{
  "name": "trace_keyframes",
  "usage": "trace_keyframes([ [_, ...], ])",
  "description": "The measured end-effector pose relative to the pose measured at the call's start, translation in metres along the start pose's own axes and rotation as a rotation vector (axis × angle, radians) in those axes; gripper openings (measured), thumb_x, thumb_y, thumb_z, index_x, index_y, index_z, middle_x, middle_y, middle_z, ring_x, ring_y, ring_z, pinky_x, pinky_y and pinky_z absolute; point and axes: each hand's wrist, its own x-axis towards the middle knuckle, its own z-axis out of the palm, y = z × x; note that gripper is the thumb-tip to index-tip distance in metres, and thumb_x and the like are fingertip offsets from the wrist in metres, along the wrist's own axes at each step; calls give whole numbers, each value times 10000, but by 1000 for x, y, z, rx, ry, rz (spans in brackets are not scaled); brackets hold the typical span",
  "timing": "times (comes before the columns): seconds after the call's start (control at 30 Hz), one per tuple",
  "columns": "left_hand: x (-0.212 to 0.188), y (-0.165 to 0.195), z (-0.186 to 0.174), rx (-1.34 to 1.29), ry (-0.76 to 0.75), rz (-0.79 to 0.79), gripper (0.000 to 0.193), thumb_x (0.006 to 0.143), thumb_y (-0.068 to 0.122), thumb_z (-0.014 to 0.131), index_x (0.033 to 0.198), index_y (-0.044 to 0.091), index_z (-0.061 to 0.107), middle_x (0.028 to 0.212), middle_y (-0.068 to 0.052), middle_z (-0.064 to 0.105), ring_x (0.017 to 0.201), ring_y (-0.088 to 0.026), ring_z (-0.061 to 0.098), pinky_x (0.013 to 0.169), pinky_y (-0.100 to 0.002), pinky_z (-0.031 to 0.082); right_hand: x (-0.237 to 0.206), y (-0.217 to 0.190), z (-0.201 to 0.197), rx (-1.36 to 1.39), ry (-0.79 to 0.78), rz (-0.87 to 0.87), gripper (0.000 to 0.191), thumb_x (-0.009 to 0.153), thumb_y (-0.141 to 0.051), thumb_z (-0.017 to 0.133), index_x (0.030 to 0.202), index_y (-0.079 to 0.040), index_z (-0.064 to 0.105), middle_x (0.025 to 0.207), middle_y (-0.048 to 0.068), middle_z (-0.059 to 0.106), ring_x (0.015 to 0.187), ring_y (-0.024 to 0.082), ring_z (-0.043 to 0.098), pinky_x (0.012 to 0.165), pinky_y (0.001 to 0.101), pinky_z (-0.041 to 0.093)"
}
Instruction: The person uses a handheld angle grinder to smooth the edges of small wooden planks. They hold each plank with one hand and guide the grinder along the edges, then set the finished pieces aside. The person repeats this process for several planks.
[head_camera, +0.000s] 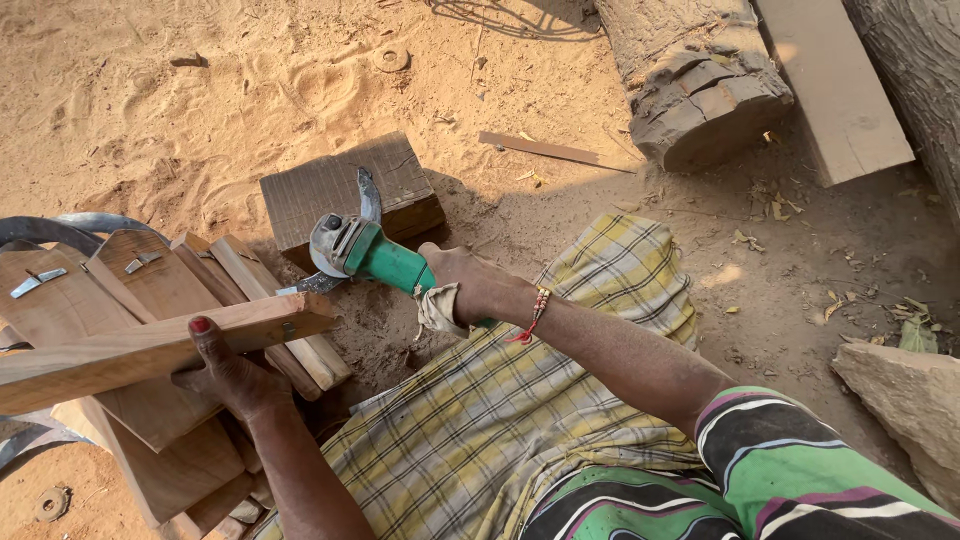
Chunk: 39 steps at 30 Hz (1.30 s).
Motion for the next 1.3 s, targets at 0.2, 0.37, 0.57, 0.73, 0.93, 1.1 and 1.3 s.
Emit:
trace_keyframes([
  [0.2,4,-6,-6,2,4,7,1227,763,421,1003,1533,92,106,1510,-239,394,1430,-388,507,1203,-546,477,11,9,0,-19,-12,81,425,886,-315,738,1123,-45,511,941,204,745,860,337,771,762,488,628],
  [0.37,5,-8,-6,-16,-15,22,1261,775,417,1007,1554,63,81,1525,-250,385,1458,-408,493,1232,-554,456,26,30,-13,2,99,116,431,871,-317,765,1100,-42,524,937,191,707,865,322,749,761,465,633],
  [0.57,-1,2,1,22,12,-10,1312,720,450,982,1528,82,15,1475,-235,390,1401,-382,512,1184,-538,483,11,17,0,-21,71,40,401,880,-300,743,1085,-51,504,927,197,724,875,343,758,776,496,604],
  [0.73,-3,-3,0,-21,-11,44,1256,772,440,969,1528,7,64,1465,-274,418,1397,-390,533,1241,-521,464,5,4,18,-60,20,-1,397,915,-343,716,1098,-62,503,934,212,736,907,376,751,816,522,583],
  [0.93,0,-21,4,50,-22,120,1490,665,544,958,1524,14,-139,1465,-307,417,1403,-395,469,1277,-532,353,14,32,8,-59,221,-79,522,863,-281,824,1229,-12,567,1037,254,732,958,387,733,844,480,598],
  [1.1,-7,-19,7,159,43,88,1503,660,596,938,1600,-25,-57,1539,-271,309,1478,-373,386,1291,-554,329,11,35,9,-36,135,-6,579,760,-259,863,1202,-27,569,1032,187,737,948,302,740,791,453,604],
  [1.3,-10,-11,8,130,10,96,1448,670,571,925,1608,17,-29,1488,-269,328,1459,-375,397,1286,-571,340,11,5,27,-11,38,-10,589,831,-329,851,1268,-66,558,1050,181,735,964,304,740,782,474,595],
])
